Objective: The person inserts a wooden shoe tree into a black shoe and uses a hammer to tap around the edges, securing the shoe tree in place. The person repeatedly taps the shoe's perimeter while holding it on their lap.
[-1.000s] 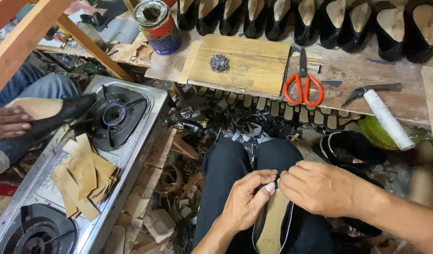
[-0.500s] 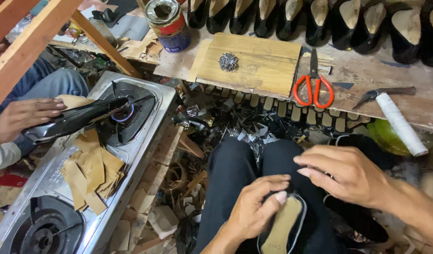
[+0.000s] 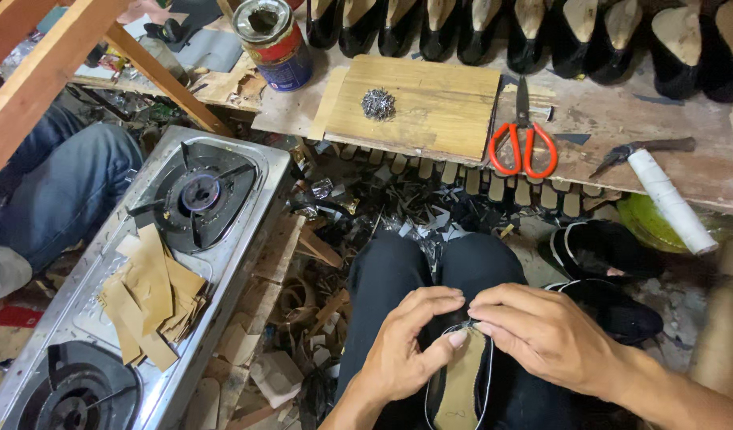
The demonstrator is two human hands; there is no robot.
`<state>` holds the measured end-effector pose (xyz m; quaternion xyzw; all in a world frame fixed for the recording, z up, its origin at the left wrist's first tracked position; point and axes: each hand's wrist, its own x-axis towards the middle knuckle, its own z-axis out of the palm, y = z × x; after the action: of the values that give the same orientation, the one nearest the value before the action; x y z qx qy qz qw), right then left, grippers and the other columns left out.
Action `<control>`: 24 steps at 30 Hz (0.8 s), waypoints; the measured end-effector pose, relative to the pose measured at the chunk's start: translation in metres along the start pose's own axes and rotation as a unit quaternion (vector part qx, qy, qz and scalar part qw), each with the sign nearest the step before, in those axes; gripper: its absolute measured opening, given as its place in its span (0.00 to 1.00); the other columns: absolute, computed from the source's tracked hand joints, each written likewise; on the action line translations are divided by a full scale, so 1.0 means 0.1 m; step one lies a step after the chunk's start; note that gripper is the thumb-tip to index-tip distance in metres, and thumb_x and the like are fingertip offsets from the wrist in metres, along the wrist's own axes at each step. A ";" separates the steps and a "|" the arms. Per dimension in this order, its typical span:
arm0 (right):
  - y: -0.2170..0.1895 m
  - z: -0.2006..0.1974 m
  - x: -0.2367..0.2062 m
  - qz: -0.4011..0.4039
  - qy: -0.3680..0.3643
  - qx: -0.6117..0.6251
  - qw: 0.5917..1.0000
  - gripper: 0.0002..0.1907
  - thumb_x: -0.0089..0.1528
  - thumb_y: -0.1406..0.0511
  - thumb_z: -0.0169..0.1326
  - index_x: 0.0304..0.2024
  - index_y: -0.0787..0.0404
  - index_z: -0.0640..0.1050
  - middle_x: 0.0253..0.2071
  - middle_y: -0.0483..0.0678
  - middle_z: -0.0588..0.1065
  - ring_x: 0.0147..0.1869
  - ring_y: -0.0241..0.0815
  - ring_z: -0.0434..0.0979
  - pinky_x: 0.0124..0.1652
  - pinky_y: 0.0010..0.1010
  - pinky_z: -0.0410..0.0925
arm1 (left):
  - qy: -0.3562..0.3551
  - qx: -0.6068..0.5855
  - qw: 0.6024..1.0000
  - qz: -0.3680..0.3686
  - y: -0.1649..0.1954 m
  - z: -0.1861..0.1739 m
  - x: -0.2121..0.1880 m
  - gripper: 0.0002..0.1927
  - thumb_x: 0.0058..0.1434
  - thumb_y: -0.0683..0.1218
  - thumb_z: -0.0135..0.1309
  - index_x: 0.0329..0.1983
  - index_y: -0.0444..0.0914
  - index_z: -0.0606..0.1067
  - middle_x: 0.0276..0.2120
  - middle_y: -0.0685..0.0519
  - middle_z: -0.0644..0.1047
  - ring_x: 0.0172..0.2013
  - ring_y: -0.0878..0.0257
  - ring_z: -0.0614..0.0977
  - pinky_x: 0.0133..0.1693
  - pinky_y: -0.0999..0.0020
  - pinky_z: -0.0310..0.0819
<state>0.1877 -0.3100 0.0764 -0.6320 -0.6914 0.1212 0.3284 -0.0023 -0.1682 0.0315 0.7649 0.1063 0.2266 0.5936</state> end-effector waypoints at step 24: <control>0.30 1.05 -1.35 0.302 -0.171 0.025 0.938 0.15 0.60 0.59 0.60 0.46 0.61 0.82 0.40 0.47 0.77 0.41 0.37 0.79 0.42 0.28 0.76 | 0.045 0.040 0.982 -0.177 -0.05 -0.26 -0.15 0.36 0.56 0.48 0.58 0.69 0.38 0.64 0.65 0.44 0.67 0.67 0.50 0.71 0.64 0.61 0.62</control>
<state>0.1453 -0.4079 -0.0611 -0.7722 -0.5109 0.3381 0.1684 -0.0270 -0.1510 0.0283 0.7459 0.2755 0.1483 0.5879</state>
